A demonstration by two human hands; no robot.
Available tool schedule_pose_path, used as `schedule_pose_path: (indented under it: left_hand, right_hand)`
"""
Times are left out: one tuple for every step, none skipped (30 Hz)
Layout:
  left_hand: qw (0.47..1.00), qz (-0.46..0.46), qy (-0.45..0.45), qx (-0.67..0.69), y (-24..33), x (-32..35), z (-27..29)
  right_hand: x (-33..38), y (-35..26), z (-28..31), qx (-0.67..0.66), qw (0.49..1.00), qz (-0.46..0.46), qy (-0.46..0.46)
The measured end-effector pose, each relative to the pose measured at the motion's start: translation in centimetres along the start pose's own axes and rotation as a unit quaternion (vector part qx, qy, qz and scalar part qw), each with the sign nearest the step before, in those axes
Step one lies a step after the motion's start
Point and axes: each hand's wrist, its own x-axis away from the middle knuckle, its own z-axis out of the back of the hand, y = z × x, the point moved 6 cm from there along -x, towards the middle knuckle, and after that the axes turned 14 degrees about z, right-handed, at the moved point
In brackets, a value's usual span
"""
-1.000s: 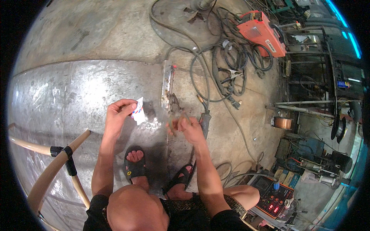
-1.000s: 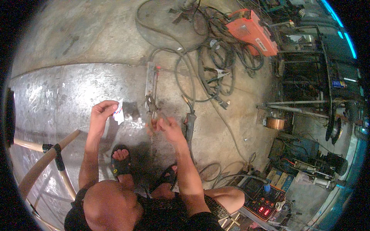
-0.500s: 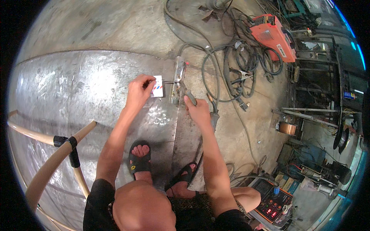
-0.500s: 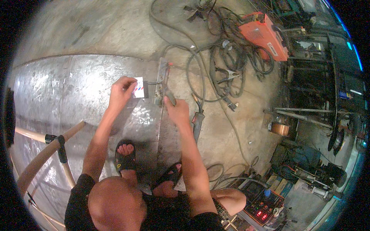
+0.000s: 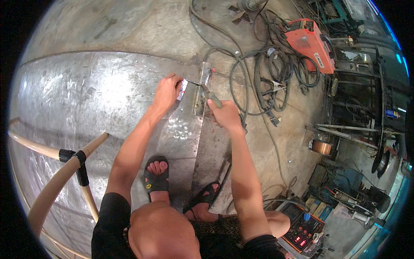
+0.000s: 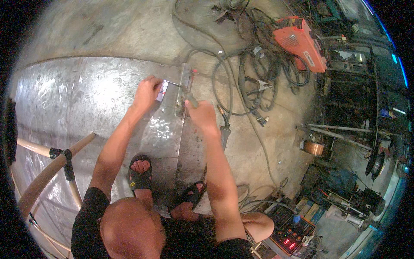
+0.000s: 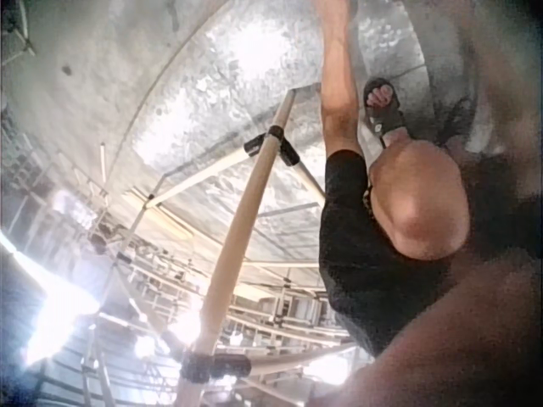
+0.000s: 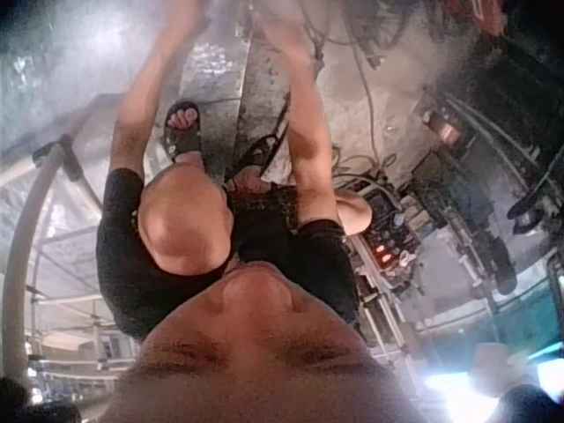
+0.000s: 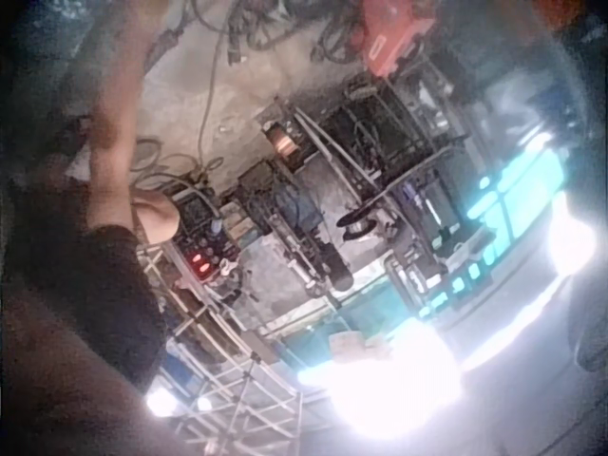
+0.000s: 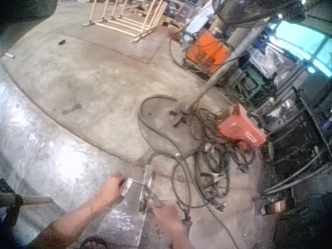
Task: The person positions a small metal piece on a large metal sheet and welds it in place using a welding torch.
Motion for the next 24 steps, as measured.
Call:
schedule_pose_path:
  left_hand:
    - [1.0,-0.008,0.001,0.006,0.1,-0.1,0.5]
    - [1.0,-0.017,0.001,0.014,0.4,-0.1,0.8]
    - [0.999,-0.006,-0.002,0.039,0.4,-0.1,1.3]
    - [0.998,0.006,-0.004,0.063,0.7,0.1,1.9]
    - [0.996,0.019,-0.005,0.085,0.5,0.2,2.6]
    - [0.994,0.038,-0.01,0.105,0.1,0.1,2.9]
    - [0.993,0.051,-0.017,0.101,0.0,0.2,3.3]
    - [0.993,0.063,-0.024,0.098,0.0,0.3,4.0]
    - [0.992,0.076,-0.031,0.095,-0.3,0.5,4.4]
    - [0.994,0.065,-0.051,0.072,-0.3,0.7,4.6]
    - [0.99,0.086,-0.065,0.087,-0.4,0.8,4.6]
    - [0.986,0.107,-0.08,0.103,-0.4,1.0,4.7]
    - [0.98,0.131,-0.094,0.116,-0.6,1.3,4.8]
    - [0.98,0.127,-0.11,0.108,-0.5,1.6,4.6]
    - [0.979,0.124,-0.126,0.1,-0.2,1.8,4.1]
    - [0.979,0.123,-0.138,0.09,-0.1,2.0,3.9]
    - [0.989,0.089,-0.099,0.068,-0.1,1.9,3.9]
    - [0.996,0.055,-0.06,0.046,-0.4,1.8,3.5]
    - [0.999,0.02,-0.022,0.026,0.2,1.7,3.4]
    - [0.993,0.075,-0.035,0.081,-0.3,1.8,3.1]
    - [0.988,0.1,-0.025,0.119,-0.7,1.7,3.2]
    - [0.98,0.125,-0.016,0.156,-1.2,1.7,3.2]
    - [0.97,0.149,-0.007,0.193,-1.7,1.7,3.0]
    - [0.973,0.12,0.027,0.197,-2.1,1.6,2.7]
  right_hand:
    - [-0.2,0.0,0.6,0.005,1.0,0.006,-0.01]
    - [-0.5,0.5,1.0,-0.011,0.999,-0.007,-0.042]
    - [-0.9,1.1,1.4,-0.027,0.997,-0.021,-0.074]
    - [-1.3,1.5,1.8,-0.043,0.993,-0.034,-0.106]
    - [-1.7,0.9,2.4,-0.039,0.991,-0.029,-0.123]
    - [-2.0,0.3,3.0,-0.036,0.989,-0.023,-0.14]
    - [-2.2,-0.5,3.7,-0.03,0.987,-0.017,-0.156]
    - [-2.2,-1.1,4.1,-0.077,0.987,-0.033,-0.137]
    - [-2.5,-1.3,4.1,-0.064,0.986,-0.026,-0.151]
    - [-2.9,-1.5,4.4,-0.05,0.985,-0.019,-0.163]
    - [-3.2,-1.7,4.5,-0.035,0.984,-0.012,-0.175]
    - [-3.5,-1.8,4.7,-0.036,0.983,-0.015,-0.177]
    - [-3.6,-2.0,4.5,-0.038,0.982,-0.017,-0.182]
    - [-3.7,-2.1,4.3,-0.04,0.981,-0.02,-0.187]
    - [-3.8,-1.8,4.1,-0.027,0.983,-0.025,-0.178]
    - [-4.0,-1.9,3.4,-0.015,0.985,-0.026,-0.172]
    - [-4.2,-2.0,3.0,-0.003,0.986,-0.027,-0.166]
    - [-4.1,-1.9,2.8,-0.011,0.985,-0.036,-0.169]
    - [-3.6,-2.0,3.0,-0.017,0.984,-0.046,-0.17]
    - [-3.3,-2.2,3.2,-0.024,0.983,-0.057,-0.172]
    - [-3.3,-2.3,3.3,-0.017,0.984,-0.059,-0.167]
    - [-3.1,-2.5,3.4,-0.011,0.985,-0.062,-0.162]
    - [-3.1,-2.5,3.5,-0.005,0.985,-0.064,-0.157]
    - [-3.1,-2.5,3.5,-0.004,0.985,-0.066,-0.157]
